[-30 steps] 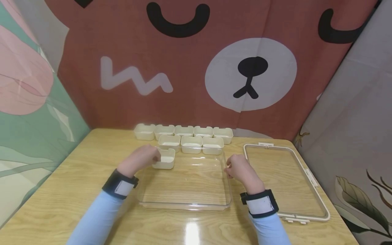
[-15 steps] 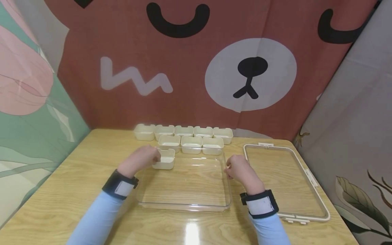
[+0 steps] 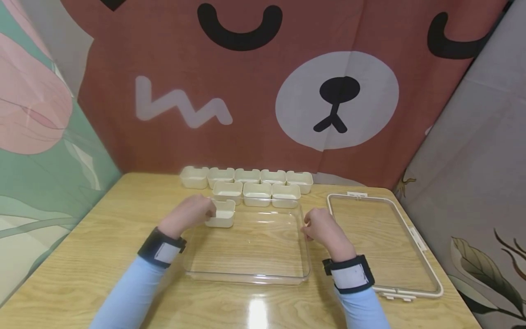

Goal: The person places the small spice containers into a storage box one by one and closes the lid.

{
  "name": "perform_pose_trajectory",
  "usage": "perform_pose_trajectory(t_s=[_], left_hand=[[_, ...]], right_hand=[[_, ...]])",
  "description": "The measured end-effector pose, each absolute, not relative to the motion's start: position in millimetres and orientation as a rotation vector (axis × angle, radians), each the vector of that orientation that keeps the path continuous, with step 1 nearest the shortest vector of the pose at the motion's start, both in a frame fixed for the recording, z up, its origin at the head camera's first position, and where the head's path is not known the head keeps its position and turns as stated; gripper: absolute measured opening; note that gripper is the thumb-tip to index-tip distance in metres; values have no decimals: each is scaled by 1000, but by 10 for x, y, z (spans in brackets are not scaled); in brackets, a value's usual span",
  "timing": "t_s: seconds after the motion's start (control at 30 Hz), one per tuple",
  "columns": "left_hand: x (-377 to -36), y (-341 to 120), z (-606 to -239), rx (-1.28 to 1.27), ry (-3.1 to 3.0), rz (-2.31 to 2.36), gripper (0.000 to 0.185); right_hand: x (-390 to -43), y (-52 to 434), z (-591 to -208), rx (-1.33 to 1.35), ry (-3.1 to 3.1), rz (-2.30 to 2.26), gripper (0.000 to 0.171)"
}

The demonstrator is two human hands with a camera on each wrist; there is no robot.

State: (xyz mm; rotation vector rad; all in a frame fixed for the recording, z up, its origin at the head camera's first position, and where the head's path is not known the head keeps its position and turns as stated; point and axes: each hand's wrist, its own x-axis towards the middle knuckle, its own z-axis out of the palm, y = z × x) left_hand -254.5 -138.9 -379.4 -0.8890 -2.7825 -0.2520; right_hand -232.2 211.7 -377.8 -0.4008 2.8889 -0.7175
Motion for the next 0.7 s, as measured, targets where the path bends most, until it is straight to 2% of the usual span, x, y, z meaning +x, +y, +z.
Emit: perform_pose_trajectory(t_s=[0.7], left_hand=[[-2562, -1378, -3783, -873, -2878, -227, 30]], right_hand=[[-2344, 2143, -3786, -376, 2826, -838, 31]])
